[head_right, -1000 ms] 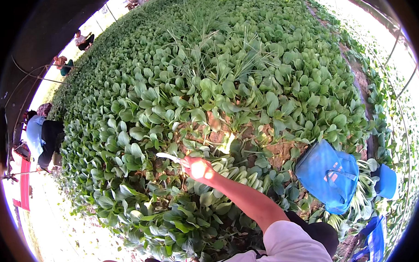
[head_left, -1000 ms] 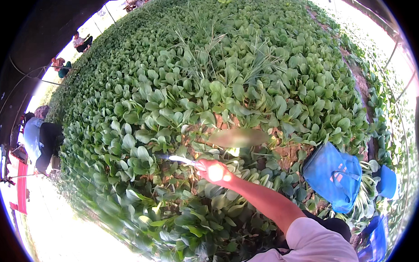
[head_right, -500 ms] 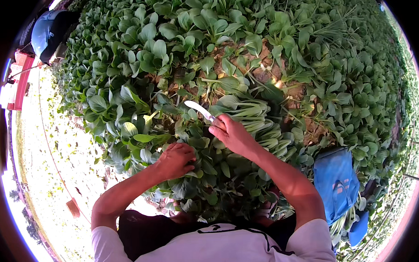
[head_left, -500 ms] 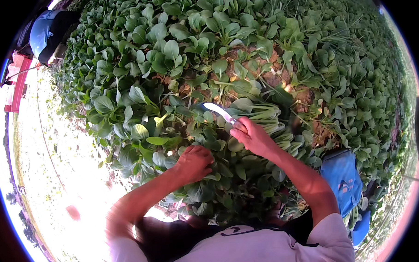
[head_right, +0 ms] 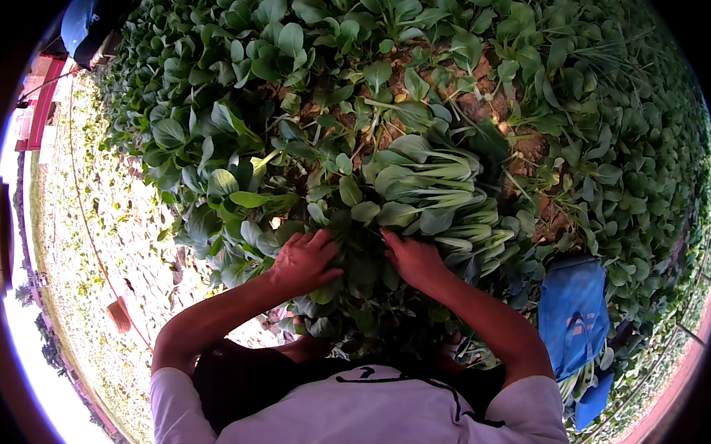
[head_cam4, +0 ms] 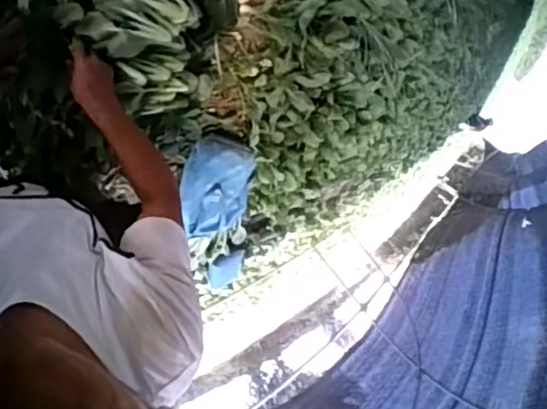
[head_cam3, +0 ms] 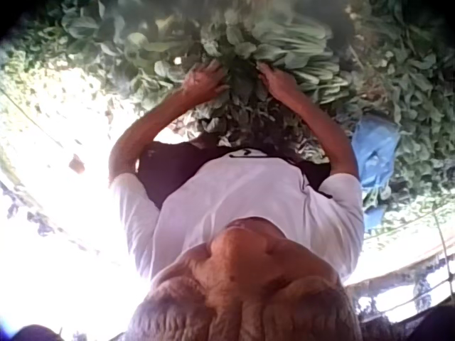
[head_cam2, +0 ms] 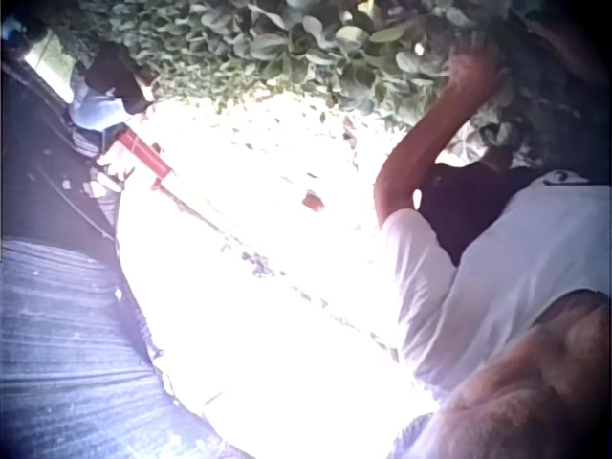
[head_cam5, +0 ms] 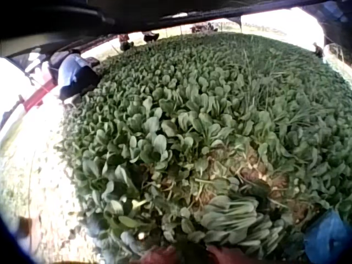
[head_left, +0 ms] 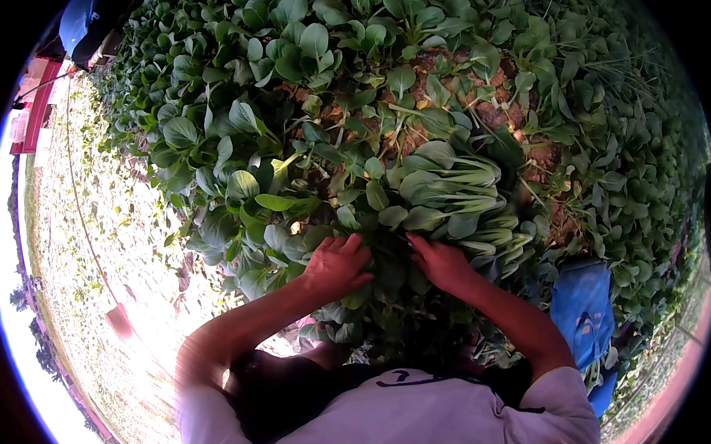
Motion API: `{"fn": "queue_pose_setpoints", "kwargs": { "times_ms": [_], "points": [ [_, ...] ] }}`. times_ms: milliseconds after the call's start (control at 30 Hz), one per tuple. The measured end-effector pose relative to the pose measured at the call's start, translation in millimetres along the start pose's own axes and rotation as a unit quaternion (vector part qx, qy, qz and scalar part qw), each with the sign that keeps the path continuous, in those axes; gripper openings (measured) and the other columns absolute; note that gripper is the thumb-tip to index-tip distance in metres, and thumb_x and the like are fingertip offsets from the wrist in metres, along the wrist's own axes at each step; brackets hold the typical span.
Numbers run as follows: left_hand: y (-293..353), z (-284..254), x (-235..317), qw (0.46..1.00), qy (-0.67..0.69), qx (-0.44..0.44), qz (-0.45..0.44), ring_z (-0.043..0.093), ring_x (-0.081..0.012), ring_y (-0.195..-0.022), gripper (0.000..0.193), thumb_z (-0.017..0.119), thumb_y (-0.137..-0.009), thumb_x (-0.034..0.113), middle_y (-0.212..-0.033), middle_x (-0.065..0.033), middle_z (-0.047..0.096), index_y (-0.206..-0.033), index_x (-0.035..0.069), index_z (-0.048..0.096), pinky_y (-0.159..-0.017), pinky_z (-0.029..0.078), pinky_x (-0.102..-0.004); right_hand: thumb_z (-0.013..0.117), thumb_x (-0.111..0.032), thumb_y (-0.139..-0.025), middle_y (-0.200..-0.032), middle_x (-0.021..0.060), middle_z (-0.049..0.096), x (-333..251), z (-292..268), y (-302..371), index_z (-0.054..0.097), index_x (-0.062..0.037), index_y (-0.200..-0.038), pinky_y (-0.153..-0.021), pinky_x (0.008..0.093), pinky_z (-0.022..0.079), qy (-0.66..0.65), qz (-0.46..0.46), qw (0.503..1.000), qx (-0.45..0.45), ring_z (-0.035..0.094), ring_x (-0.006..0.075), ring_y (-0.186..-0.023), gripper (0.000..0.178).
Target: The person uses a knife to cut leafy green vegetables from the ground and places them into a blue bag. The person repeatedly reaches for plants, cuts them near the base, and adds them to the bag.
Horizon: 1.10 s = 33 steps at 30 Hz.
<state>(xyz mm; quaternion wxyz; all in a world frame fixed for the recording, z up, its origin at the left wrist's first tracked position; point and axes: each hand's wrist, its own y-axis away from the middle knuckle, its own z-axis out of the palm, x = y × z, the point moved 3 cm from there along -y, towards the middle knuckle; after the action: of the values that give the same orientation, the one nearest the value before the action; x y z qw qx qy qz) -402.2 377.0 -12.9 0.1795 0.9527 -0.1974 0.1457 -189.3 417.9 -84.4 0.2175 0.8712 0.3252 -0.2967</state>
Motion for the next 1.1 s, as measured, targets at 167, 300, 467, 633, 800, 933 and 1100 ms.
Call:
{"fn": "queue_pose_setpoints", "kwargs": {
  "times_ms": [167,300,467,633,800,933,1100],
  "points": [
    [-7.8,0.7,0.6,0.996,0.006,-0.067,-0.058,0.059,-0.0362,-0.09,0.044,0.065,-0.075,0.031,-0.107,-0.0173,0.055,-0.112,0.011,0.052,-0.077,0.05,-0.0464,0.059,-0.013,-0.083,-0.097,0.0177,0.063,15.3,20.1,2.2,0.044,-0.0079,-0.13,-0.07,0.0433,0.051,-0.029,-0.025,0.998,0.045,0.062,0.0366,-0.084,0.049],
    [3.4,14.1,-27.5,0.992,0.042,-0.08,-0.085,0.06,-0.036,-0.088,0.041,0.062,-0.075,0.024,-0.108,-0.0171,0.055,-0.113,0.012,0.052,-0.074,0.051,-0.0475,0.058,-0.012,-0.085,-0.102,0.019,0.063,21.5,19.9,3.7,0.044,-0.006,-0.129,-0.077,0.0403,0.05,-0.17,0.044,0.984,0.02,0.062,0.035,-0.09,0.046],
    [1.7,11.7,-34.7,0.996,0.037,-0.058,-0.059,0.058,-0.0314,-0.094,0.039,0.063,-0.075,0.027,-0.105,-0.0131,0.056,-0.11,0.011,0.055,-0.081,0.047,-0.046,0.055,-0.014,-0.089,-0.107,0.0202,0.062,23.7,-0.2,17.4,0.043,-0.0031,-0.128,-0.081,0.0388,0.049,-0.278,0.099,0.955,-0.042,0.061,0.0338,-0.097,0.042],
    [-29.5,1.8,-13.4,0.993,-0.049,-0.106,0.012,0.053,-0.0274,-0.103,0.041,0.067,-0.075,0.035,-0.099,-0.0091,0.059,-0.104,0.008,0.058,-0.09,0.04,-0.0419,0.051,-0.018,-0.091,-0.107,0.0226,0.061,11.3,-19.7,32.9,0.041,-0.0014,-0.126,-0.081,0.0419,0.049,-0.158,0.131,0.977,-0.054,0.06,0.0379,-0.097,0.04],
    [-59.5,16.5,12.0,0.975,-0.104,-0.198,0.015,0.055,-0.025,-0.097,0.056,0.066,-0.076,0.039,-0.088,-0.0086,0.06,-0.122,0.01,0.051,-0.087,0.04,-0.0396,0.047,-0.017,-0.092,-0.102,0.0258,0.06,6.0,-1.3,36.2,0.038,-0.0024,-0.127,-0.075,0.048,0.048,-0.216,0.177,0.96,0.031,0.058,0.0425,-0.091,0.039],
    [-61.7,31.6,19.5,0.959,-0.138,-0.241,0.048,0.056,-0.0247,-0.093,0.065,0.065,-0.078,0.037,-0.09,-0.0103,0.059,-0.134,0.012,0.042,-0.084,0.04,-0.0378,0.046,-0.014,-0.091,-0.098,0.0271,0.059,13.5,28.3,39.3,0.037,-0.0027,-0.128,-0.071,0.0498,0.047,-0.216,0.094,0.969,0.069,0.058,0.0442,-0.085,0.04],
    [-38.5,27.8,-10.9,0.965,-0.18,-0.179,0.064,0.056,-0.0261,-0.093,0.055,0.06,-0.078,0.025,-0.099,-0.0106,0.057,-0.13,0.014,0.047,-0.08,0.043,-0.0374,0.046,-0.012,-0.089,-0.101,0.0263,0.058,14.8,47.8,34.5,0.038,-0.0023,-0.128,-0.072,0.0481,0.048,-0.264,0.078,0.961,0.026,0.058,0.0436,-0.086,0.041]
  ]
}}
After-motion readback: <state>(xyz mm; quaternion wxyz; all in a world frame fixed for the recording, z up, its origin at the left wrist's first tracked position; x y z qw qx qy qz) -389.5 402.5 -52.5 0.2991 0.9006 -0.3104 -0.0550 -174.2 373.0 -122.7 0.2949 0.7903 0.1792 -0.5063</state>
